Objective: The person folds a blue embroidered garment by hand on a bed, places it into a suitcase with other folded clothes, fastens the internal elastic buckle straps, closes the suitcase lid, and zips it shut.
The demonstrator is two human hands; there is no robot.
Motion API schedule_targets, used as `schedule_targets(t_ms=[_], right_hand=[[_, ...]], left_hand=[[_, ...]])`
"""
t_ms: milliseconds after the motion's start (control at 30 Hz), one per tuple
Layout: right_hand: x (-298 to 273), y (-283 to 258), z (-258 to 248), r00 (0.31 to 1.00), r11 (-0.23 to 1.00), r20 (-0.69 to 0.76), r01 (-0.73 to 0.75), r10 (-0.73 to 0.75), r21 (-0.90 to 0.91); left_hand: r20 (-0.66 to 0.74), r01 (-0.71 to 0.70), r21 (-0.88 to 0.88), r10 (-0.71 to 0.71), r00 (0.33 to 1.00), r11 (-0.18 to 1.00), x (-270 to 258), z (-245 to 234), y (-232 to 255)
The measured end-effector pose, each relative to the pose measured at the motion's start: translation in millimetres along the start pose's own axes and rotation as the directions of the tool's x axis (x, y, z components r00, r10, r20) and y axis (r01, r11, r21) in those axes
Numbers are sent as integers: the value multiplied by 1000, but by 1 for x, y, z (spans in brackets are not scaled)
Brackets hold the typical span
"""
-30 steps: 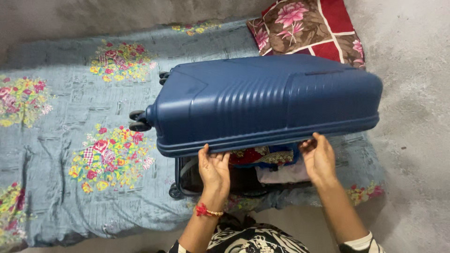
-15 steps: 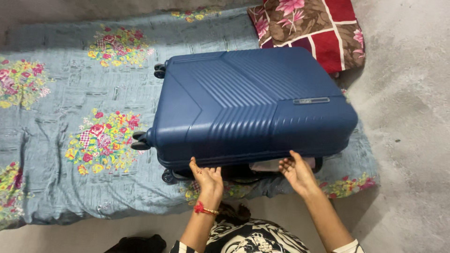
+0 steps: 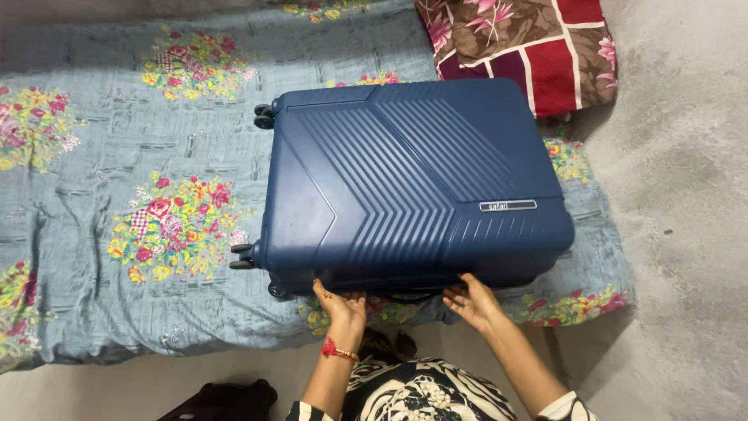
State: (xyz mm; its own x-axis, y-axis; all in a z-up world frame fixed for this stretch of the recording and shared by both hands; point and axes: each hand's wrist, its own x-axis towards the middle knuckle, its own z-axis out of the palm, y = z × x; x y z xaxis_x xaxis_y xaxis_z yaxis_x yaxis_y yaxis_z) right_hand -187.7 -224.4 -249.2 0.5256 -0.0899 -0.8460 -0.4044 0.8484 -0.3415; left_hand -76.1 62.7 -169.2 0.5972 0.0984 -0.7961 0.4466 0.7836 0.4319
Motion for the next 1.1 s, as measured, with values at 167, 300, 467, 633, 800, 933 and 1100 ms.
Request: schedule_targets(t_ms=[167, 300, 467, 633, 800, 933, 1100], right_hand=[[9, 10, -11, 992, 989, -23, -127, 125, -81], [0, 6, -28, 996, 984, 47, 80, -73, -157], [-49, -27, 10, 895, 777, 56, 413, -442, -476], [-108, -71, 87, 370, -203, 493, 599, -787, -775], [-133, -83, 129, 564, -575, 655, 349, -502, -740], [-131, -70, 129, 633, -635, 614, 239, -472, -735], [-135, -68, 126, 559, -575, 654, 343, -510, -743]], left_hand=[[-25, -25, 83, 27, 999, 996, 1, -13, 9], [-54, -207, 298, 233, 971, 932, -17, 0, 20], [331, -705, 588, 678, 656, 396, -96, 38, 12], [889, -761, 455, 289, 356, -462, -156, 96, 13], [878, -605, 190, -142, 458, -773, -128, 120, 22], [892, -626, 138, -179, 416, -768, -106, 110, 26], [906, -689, 133, -195, 376, -712, -106, 109, 27]])
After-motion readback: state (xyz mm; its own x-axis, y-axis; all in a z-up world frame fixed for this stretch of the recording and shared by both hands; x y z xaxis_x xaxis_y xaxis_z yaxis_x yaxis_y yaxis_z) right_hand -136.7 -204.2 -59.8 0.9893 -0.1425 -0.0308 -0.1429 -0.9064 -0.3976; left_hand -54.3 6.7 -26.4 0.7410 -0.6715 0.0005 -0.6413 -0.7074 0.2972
